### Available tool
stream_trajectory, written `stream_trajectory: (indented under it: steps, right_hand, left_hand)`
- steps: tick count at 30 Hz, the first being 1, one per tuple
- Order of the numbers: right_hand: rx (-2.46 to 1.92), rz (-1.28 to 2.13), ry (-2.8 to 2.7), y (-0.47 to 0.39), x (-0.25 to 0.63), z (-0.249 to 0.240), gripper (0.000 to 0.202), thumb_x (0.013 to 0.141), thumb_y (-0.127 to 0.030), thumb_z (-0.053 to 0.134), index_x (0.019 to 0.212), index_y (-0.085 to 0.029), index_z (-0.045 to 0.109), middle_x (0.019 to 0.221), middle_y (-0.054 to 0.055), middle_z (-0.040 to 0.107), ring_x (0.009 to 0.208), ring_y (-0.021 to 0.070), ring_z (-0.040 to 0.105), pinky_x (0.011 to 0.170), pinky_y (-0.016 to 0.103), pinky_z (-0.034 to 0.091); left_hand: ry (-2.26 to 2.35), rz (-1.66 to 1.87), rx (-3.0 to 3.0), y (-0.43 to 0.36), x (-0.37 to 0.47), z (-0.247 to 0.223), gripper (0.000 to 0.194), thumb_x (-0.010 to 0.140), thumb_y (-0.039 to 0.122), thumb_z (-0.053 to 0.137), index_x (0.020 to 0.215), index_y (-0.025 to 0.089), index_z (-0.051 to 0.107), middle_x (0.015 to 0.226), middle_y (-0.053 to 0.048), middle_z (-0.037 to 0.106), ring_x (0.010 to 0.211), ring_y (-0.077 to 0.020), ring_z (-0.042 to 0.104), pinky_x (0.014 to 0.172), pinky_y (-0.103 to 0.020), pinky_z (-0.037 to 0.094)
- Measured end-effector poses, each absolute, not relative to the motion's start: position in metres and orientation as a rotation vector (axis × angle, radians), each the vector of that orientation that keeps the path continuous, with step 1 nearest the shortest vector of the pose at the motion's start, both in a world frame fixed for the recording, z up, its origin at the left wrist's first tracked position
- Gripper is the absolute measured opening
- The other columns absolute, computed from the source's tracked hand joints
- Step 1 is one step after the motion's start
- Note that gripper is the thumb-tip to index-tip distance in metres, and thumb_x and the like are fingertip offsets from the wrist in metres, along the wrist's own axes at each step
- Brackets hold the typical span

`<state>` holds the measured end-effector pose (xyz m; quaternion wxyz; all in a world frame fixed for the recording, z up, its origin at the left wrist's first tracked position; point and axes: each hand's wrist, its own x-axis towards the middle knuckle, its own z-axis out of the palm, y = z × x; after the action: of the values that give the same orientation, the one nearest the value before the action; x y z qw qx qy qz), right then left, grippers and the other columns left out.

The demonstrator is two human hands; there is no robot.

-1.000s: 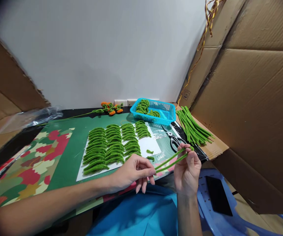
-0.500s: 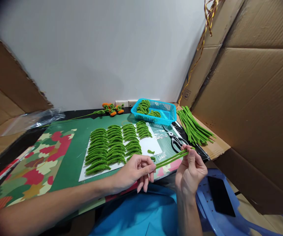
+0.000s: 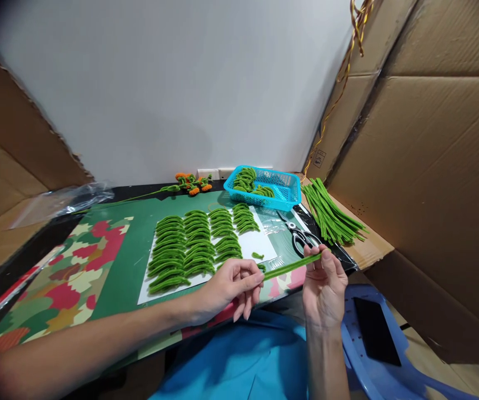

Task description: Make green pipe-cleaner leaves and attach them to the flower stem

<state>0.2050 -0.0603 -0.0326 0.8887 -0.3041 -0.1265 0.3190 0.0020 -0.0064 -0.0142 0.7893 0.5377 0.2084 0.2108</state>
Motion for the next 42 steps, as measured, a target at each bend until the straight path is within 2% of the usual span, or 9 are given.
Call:
stream_trajectory:
  steps: [3, 6, 10, 16, 22, 29, 35, 39, 42]
  right_hand:
    - [-0.643, 0.641, -0.295, -0.066, 0.209, -0.024, 0.03, 0.06, -0.023, 0.103, 0.078, -0.02, 0.08, 0.078, -0.003, 0.082, 0.075, 0.0111, 0.079, 0.088, 0.025, 0.068]
    - [-0.665, 0.637, -0.309, -0.069, 0.21, -0.017, 0.031, 0.061, -0.023, 0.103, 0.079, -0.022, 0.078, 0.076, -0.004, 0.081, 0.075, 0.0124, 0.08, 0.086, 0.026, 0.068]
    - [-0.705, 0.662, -0.305, -0.068, 0.209, -0.013, 0.032, 0.064, -0.024, 0.1, 0.088, -0.021, 0.079, 0.085, -0.001, 0.083, 0.081, 0.0142, 0.081, 0.083, 0.026, 0.067]
    - [-0.78, 0.765, -0.341, -0.065, 0.202, -0.014, 0.039, 0.069, -0.035, 0.099, 0.098, -0.016, 0.081, 0.1, 0.008, 0.085, 0.091, 0.0193, 0.082, 0.091, 0.033, 0.067]
    - [-0.812, 0.803, -0.409, -0.065, 0.2, -0.014, 0.038, 0.072, -0.035, 0.098, 0.101, -0.017, 0.083, 0.098, 0.01, 0.085, 0.091, 0.024, 0.083, 0.101, 0.046, 0.065]
    - [-0.785, 0.834, -0.415, -0.065, 0.204, -0.017, 0.037, 0.074, -0.04, 0.097, 0.1, -0.018, 0.083, 0.099, 0.009, 0.085, 0.091, 0.0223, 0.083, 0.102, 0.045, 0.064]
    - [-0.766, 0.804, -0.424, -0.062, 0.205, -0.019, 0.033, 0.074, -0.042, 0.097, 0.094, -0.019, 0.083, 0.095, 0.006, 0.085, 0.092, 0.0207, 0.083, 0.104, 0.043, 0.063]
    - [-0.749, 0.786, -0.471, -0.065, 0.207, -0.021, 0.036, 0.077, -0.047, 0.095, 0.098, -0.021, 0.082, 0.094, 0.005, 0.085, 0.091, 0.0205, 0.082, 0.106, 0.045, 0.061]
    - [-0.75, 0.764, -0.48, -0.066, 0.209, -0.021, 0.038, 0.076, -0.05, 0.095, 0.097, -0.021, 0.083, 0.094, 0.005, 0.085, 0.089, 0.0202, 0.082, 0.101, 0.043, 0.063]
  left_hand:
    - [0.445, 0.441, 1.146, -0.005, 0.002, -0.014, 0.05, 0.087, 0.059, 0.08, 0.084, 0.013, 0.06, 0.07, -0.005, 0.071, 0.044, -0.0126, 0.067, 0.034, -0.017, 0.048]
    - [0.447, 0.426, 1.144, -0.004, 0.002, -0.013, 0.054, 0.084, 0.063, 0.081, 0.084, 0.013, 0.06, 0.071, -0.006, 0.072, 0.045, -0.0126, 0.067, 0.034, -0.016, 0.048]
    - [0.46, 0.445, 1.147, -0.005, 0.001, -0.011, 0.055, 0.084, 0.064, 0.081, 0.083, 0.013, 0.06, 0.072, -0.006, 0.072, 0.046, -0.0117, 0.067, 0.035, -0.016, 0.048]
    - [0.486, 0.468, 1.151, -0.004, 0.001, -0.011, 0.056, 0.082, 0.064, 0.082, 0.083, 0.012, 0.062, 0.071, -0.005, 0.071, 0.045, -0.0121, 0.066, 0.034, -0.016, 0.048]
    - [0.507, 0.462, 1.159, -0.005, 0.001, -0.011, 0.055, 0.083, 0.064, 0.081, 0.084, 0.014, 0.06, 0.069, -0.004, 0.071, 0.043, -0.0115, 0.065, 0.034, -0.016, 0.046]
    - [0.473, 0.445, 1.139, -0.005, 0.001, -0.009, 0.053, 0.083, 0.062, 0.082, 0.082, 0.013, 0.06, 0.07, -0.005, 0.072, 0.044, -0.0111, 0.065, 0.034, -0.016, 0.047]
    - [0.468, 0.441, 1.163, -0.004, 0.001, -0.011, 0.046, 0.09, 0.055, 0.079, 0.083, 0.014, 0.059, 0.07, -0.004, 0.072, 0.044, -0.0105, 0.065, 0.034, -0.015, 0.046]
    - [0.465, 0.441, 1.15, -0.004, 0.001, -0.011, 0.045, 0.09, 0.054, 0.079, 0.084, 0.015, 0.059, 0.071, -0.004, 0.072, 0.044, -0.0106, 0.065, 0.034, -0.015, 0.047]
    - [0.462, 0.437, 1.14, -0.003, 0.001, -0.012, 0.045, 0.09, 0.054, 0.079, 0.084, 0.015, 0.059, 0.071, -0.004, 0.072, 0.044, -0.0107, 0.065, 0.034, -0.015, 0.047]
